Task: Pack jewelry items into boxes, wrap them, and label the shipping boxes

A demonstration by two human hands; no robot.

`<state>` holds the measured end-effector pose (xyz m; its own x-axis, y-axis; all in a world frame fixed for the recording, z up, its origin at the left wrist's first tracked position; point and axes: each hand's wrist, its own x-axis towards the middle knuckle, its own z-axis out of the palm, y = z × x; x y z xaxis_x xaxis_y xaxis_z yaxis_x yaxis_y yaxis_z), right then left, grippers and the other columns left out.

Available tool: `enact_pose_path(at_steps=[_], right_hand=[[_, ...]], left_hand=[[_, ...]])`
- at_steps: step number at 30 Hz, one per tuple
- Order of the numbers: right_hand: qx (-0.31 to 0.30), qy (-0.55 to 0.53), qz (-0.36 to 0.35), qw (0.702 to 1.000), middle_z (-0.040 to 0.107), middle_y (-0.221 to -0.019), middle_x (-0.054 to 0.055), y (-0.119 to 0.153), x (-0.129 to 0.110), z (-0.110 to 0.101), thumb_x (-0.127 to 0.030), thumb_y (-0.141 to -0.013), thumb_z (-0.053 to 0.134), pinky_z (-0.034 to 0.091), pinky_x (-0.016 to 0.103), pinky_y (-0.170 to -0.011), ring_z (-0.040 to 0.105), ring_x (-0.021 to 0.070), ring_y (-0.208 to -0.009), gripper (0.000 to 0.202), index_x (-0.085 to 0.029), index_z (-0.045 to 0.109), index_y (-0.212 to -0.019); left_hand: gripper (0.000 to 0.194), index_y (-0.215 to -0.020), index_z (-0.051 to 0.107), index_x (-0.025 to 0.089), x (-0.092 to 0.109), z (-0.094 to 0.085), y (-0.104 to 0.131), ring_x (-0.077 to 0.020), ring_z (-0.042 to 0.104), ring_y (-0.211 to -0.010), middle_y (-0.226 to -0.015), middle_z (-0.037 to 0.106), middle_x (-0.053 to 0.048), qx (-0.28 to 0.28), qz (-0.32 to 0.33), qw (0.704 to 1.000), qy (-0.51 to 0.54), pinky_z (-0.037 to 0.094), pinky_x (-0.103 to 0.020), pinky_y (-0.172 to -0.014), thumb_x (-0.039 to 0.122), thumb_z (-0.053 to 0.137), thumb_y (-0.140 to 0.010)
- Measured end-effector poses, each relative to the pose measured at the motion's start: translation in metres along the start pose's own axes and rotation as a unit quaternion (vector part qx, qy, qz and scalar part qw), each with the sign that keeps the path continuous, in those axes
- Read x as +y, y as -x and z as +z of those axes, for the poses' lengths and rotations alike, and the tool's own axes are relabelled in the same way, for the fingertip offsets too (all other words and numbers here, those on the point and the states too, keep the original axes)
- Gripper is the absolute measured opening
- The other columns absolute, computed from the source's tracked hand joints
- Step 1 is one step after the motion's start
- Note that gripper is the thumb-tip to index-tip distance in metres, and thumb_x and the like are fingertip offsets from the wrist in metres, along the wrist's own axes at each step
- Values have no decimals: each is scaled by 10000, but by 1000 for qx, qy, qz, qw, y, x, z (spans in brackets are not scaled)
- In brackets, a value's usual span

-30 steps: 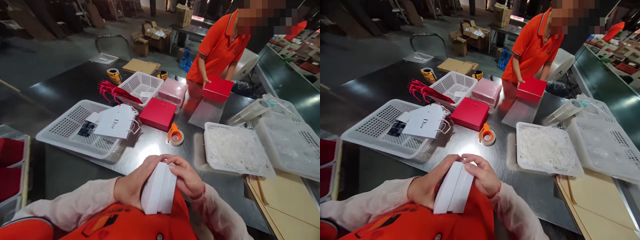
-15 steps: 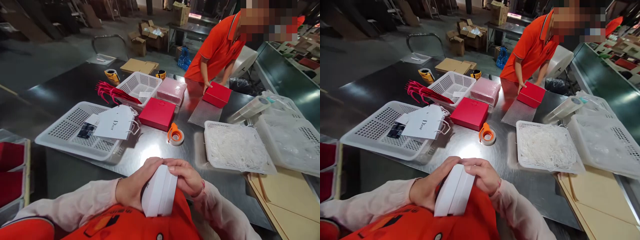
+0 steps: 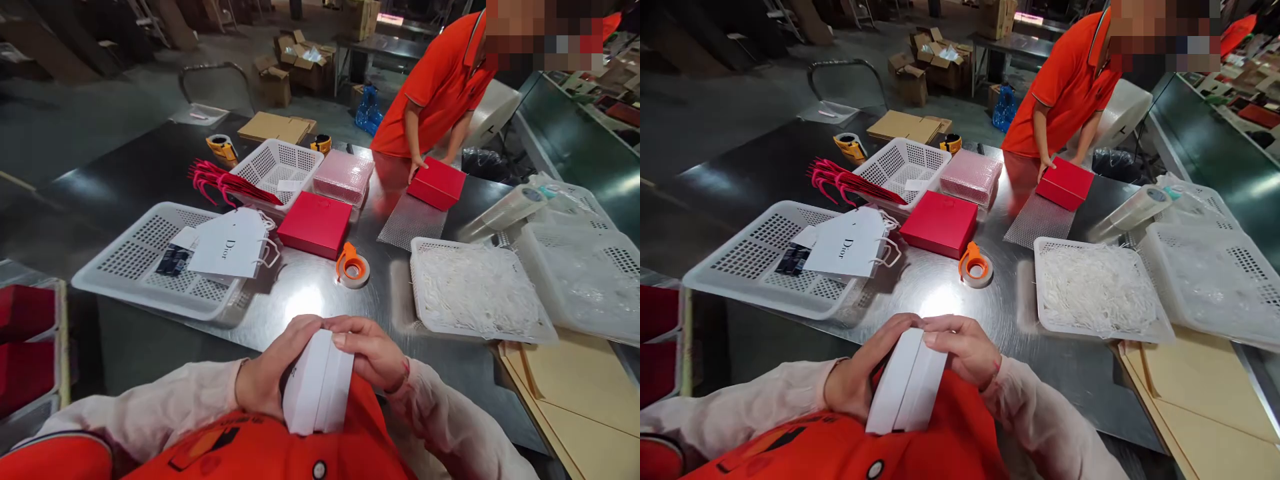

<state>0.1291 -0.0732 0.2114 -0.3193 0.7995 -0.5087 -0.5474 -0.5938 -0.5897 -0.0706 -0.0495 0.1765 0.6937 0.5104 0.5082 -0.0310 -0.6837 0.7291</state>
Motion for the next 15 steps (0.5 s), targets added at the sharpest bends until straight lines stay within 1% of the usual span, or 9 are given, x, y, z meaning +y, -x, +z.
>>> enact_pose_path(at_steps=[4, 7, 9, 11, 13, 14, 15], right_hand=[[-16, -5, 6, 1000, 728, -803, 29, -1, -2, -5, -298, -507, 926, 500, 323, -735, 648, 165, -775, 293, -180, 747, -707], [-34, -7, 5, 999, 728, -811, 32, -2, 5, -11, -293, -555, 911, 507, 344, -775, 653, 166, -779, 290, -179, 752, -769], [-40, -14, -21, 999, 739, -926, 51, -2, 16, -12, -351, -600, 895, 507, 371, -853, 667, 183, -852, 343, -192, 752, -868], [-21, -26, -75, 997, 701, -1162, 65, -3, 32, -11, -452, -672, 844, 483, 400, -959, 657, 211, -1012, 470, -240, 713, -1071], [15, -48, -132, 990, 563, -1406, 48, -7, 48, -6, -566, -738, 758, 436, 416, -1055, 578, 228, -1205, 625, -312, 590, -1285], [34, -60, -153, 986, 494, -1476, 34, -9, 55, -4, -614, -757, 715, 407, 416, -1094, 527, 227, -1277, 683, -337, 524, -1351], [51, -69, -166, 982, 463, -1502, 29, -12, 59, -2, -656, -765, 679, 386, 412, -1118, 492, 224, -1316, 727, -345, 477, -1390]], left_hand=[[1097, -1565, 66, 196, 0, -4, -5, -330, 471, -1220, -1354, 422, -161, -24, 23, 999, -10, 430, -450, -1051, 575, 697, -753], [1105, -1565, -3, 212, 1, -7, -7, -337, 454, -1239, -1349, 415, -172, -61, 14, 998, -31, 412, -483, -1061, 586, 668, -770], [1107, -1563, -3, 231, 0, -9, -8, -358, 446, -1237, -1356, 413, -180, -84, -2, 995, -49, 388, -531, -1063, 594, 669, -761], [1112, -1561, -5, 230, 0, -10, -9, -371, 428, -1247, -1372, 401, -189, -93, -23, 993, -63, 367, -559, -1066, 578, 677, -754], [1133, -1557, -17, 213, 0, -11, -9, -376, 406, -1268, -1389, 383, -200, -102, -38, 991, -73, 354, -563, -1074, 551, 689, -738], [1156, -1554, -25, 200, 1, -11, -10, -380, 394, -1280, -1395, 377, -206, -108, -47, 990, -81, 348, -562, -1080, 532, 704, -720], [1196, -1550, -36, 186, 2, -10, -10, -388, 382, -1292, -1404, 369, -216, -117, -56, 987, -95, 339, -565, -1086, 527, 725, -693]])
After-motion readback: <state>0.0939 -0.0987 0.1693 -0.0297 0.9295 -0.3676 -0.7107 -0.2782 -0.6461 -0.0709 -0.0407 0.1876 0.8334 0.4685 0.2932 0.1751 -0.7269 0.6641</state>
